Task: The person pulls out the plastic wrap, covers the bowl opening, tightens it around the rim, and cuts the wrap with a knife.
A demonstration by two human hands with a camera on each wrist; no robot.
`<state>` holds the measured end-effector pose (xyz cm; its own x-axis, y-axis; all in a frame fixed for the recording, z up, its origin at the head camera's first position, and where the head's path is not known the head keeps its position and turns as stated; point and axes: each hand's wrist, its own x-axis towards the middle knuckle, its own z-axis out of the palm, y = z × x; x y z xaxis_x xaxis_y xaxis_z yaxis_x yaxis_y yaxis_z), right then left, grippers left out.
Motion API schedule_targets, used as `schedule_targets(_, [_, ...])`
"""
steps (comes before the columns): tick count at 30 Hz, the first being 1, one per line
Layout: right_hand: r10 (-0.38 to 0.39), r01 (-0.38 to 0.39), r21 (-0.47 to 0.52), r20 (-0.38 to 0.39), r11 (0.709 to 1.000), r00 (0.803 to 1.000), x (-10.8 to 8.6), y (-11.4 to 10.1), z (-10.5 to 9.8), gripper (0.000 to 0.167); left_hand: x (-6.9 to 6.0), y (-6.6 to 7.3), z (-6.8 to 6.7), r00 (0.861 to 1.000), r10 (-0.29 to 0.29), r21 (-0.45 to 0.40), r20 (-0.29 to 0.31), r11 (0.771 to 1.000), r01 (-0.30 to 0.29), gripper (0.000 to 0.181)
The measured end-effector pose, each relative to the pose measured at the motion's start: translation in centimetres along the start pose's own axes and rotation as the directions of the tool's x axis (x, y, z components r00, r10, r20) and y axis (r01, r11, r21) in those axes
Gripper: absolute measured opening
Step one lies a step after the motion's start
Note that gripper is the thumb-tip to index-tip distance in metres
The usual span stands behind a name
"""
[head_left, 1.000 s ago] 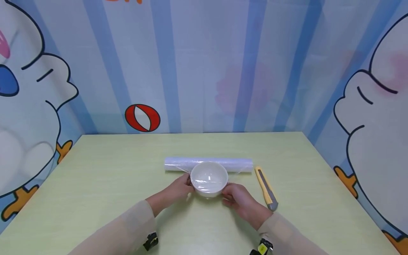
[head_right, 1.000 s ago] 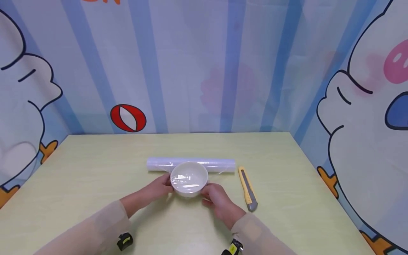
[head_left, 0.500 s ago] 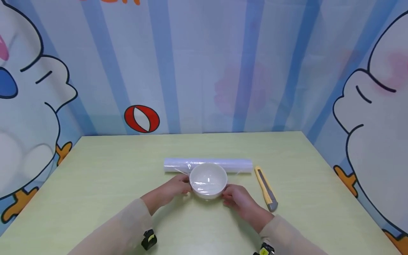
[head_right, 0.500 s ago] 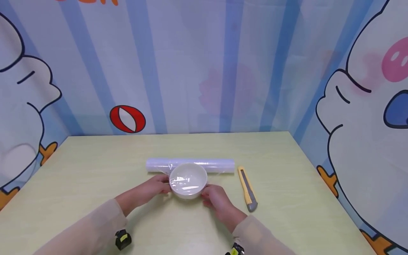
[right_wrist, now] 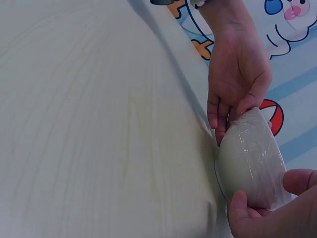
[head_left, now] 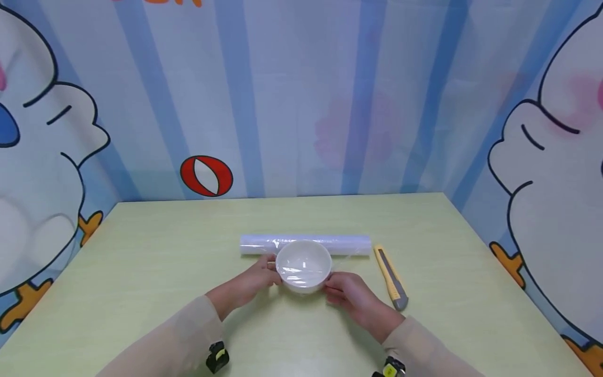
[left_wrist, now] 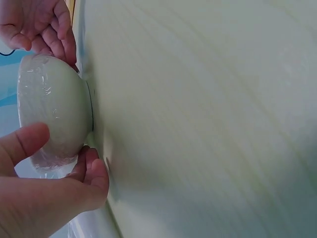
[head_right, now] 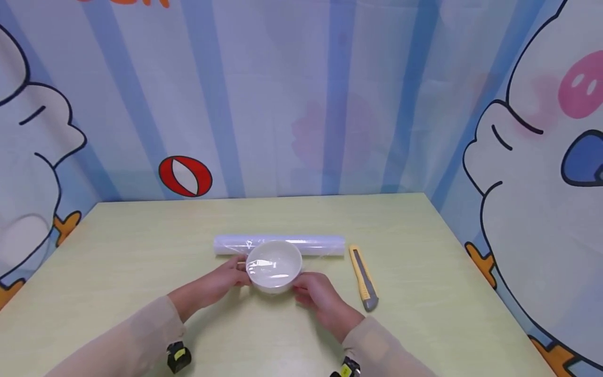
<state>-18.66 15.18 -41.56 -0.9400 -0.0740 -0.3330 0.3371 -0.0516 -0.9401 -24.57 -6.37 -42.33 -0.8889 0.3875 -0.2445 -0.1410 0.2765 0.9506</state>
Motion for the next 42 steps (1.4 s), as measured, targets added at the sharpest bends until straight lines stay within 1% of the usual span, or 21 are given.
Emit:
schedule_targets(4, [0.012, -0.013, 0.017, 0.020, 1.000, 1.000, 0.0, 0.0, 0.0, 0.035, -0.3, 0.1, 0.0, 0.999, -0.014, 0.024, -0.037, 1.000, 0.014, 0.056])
schedule_targets(7, [0.033, -0.034, 0.035, 0.030, 0.999, 0.999, 0.1, 0.1, -0.2, 0.039, -0.6, 0.2, 0.0, 0.999, -0.020, 0.051, -0.045, 0.998, 0.023, 0.054])
schedule_targets(11, [0.066, -0.067, 0.026, 0.031, 0.997, 0.997, 0.1, 0.0, -1.1, 0.047, -1.1, 0.5, 0.4, 0.995, -0.015, 0.079, -0.098, 0.997, 0.023, 0.059])
schedule_targets(14, [0.043, -0.044, -0.077, -0.022, 0.996, 0.999, 0.6, -0.6, -2.0, 0.042, -1.6, 0.9, 0.9, 0.983, -0.007, 0.112, -0.181, 0.993, 0.028, 0.067])
schedule_targets(16, [-0.037, 0.021, -0.220, -0.068, 0.975, 0.997, 1.4, -1.4, -2.7, 0.035, -2.0, 1.3, 1.5, 0.970, 0.009, 0.134, -0.244, 0.991, 0.024, 0.073])
schedule_targets(17, [-0.104, 0.071, -0.319, -0.087, 0.945, 0.991, 1.9, -1.8, -3.1, 0.031, -2.1, 1.6, 1.8, 0.960, 0.021, 0.151, -0.280, 0.988, 0.022, 0.076])
schedule_targets(18, [-0.179, 0.120, -0.426, -0.101, 0.897, 0.979, 2.4, -2.3, -3.6, 0.027, -2.3, 1.8, 2.2, 0.950, 0.037, 0.179, -0.311, 0.984, 0.020, 0.078])
schedule_targets(19, [-0.259, 0.169, -0.527, -0.101, 0.833, 0.961, 3.0, -2.8, -4.1, 0.026, -2.4, 2.0, 2.5, 0.939, 0.053, 0.209, -0.339, 0.978, 0.020, 0.081])
schedule_targets(20, [-0.337, 0.210, -0.625, -0.091, 0.752, 0.937, 3.6, -3.3, -4.6, 0.025, -2.5, 2.2, 3.0, 0.930, 0.076, 0.237, -0.359, 0.971, 0.013, 0.085])
schedule_targets(22, [-0.449, 0.244, -0.797, -0.037, 0.552, 0.893, 4.7, -4.1, -5.5, 0.030, -2.6, 2.3, 3.9, 0.915, 0.115, 0.296, -0.388, 0.955, 0.006, 0.094])
schedule_targets(23, [-0.476, 0.249, -0.860, 0.008, 0.445, 0.879, 5.3, -4.4, -5.9, 0.034, -2.6, 2.3, 4.3, 0.909, 0.135, 0.330, -0.395, 0.944, 0.003, 0.098])
schedule_targets(25, [-0.460, 0.243, -0.935, 0.102, 0.258, 0.882, 6.3, -4.7, -6.5, 0.042, -2.5, 2.0, 5.1, 0.902, 0.163, 0.372, -0.399, 0.928, -0.004, 0.107])
schedule_targets(26, [-0.430, 0.243, -0.951, 0.142, 0.190, 0.892, 6.8, -4.7, -6.7, 0.045, -2.5, 1.8, 5.5, 0.899, 0.178, 0.384, -0.400, 0.923, -0.011, 0.110])
schedule_targets(27, [-0.387, 0.240, -0.959, 0.167, 0.148, 0.907, 7.1, -4.6, -6.8, 0.047, -2.5, 1.6, 5.8, 0.895, 0.190, 0.389, -0.404, 0.921, -0.020, 0.112])
schedule_targets(28, [-0.349, 0.234, -0.965, 0.181, 0.116, 0.919, 7.4, -4.5, -7.0, 0.048, -2.4, 1.4, 6.1, 0.890, 0.203, 0.393, -0.408, 0.919, -0.029, 0.114])
schedule_targets(30, [-0.298, 0.214, -0.973, 0.181, 0.082, 0.937, 7.8, -4.1, -7.1, 0.049, -2.3, 1.0, 6.4, 0.884, 0.219, 0.395, -0.413, 0.918, -0.042, 0.117])
schedule_targets(32, [-0.281, 0.190, -0.979, 0.161, 0.079, 0.946, 7.9, -3.8, -7.1, 0.048, -2.2, 0.8, 6.5, 0.878, 0.235, 0.398, -0.417, 0.916, -0.056, 0.118])
schedule_targets(33, [-0.287, 0.181, -0.981, 0.156, 0.063, 0.945, 7.9, -3.7, -7.0, 0.049, -2.2, 0.8, 6.5, 0.876, 0.243, 0.401, -0.416, 0.914, -0.064, 0.118])
schedule_targets(36, [-0.324, 0.158, -0.987, 0.152, -0.008, 0.934, 7.7, -3.5, -6.8, 0.051, -2.2, 0.7, 6.2, 0.880, 0.246, 0.398, -0.407, 0.915, -0.072, 0.116])
schedule_targets(39, [-0.341, 0.141, -0.989, 0.149, -0.049, 0.928, 7.4, -3.5, -6.6, 0.050, -2.2, 0.8, 5.8, 0.887, 0.248, 0.380, -0.390, 0.921, -0.090, 0.114])
schedule_targets(42, [-0.350, 0.127, -0.989, 0.145, -0.074, 0.925, 7.2, -3.5, -6.5, 0.048, -2.2, 0.9, 5.4, 0.900, 0.241, 0.374, -0.364, 0.922, -0.095, 0.111])
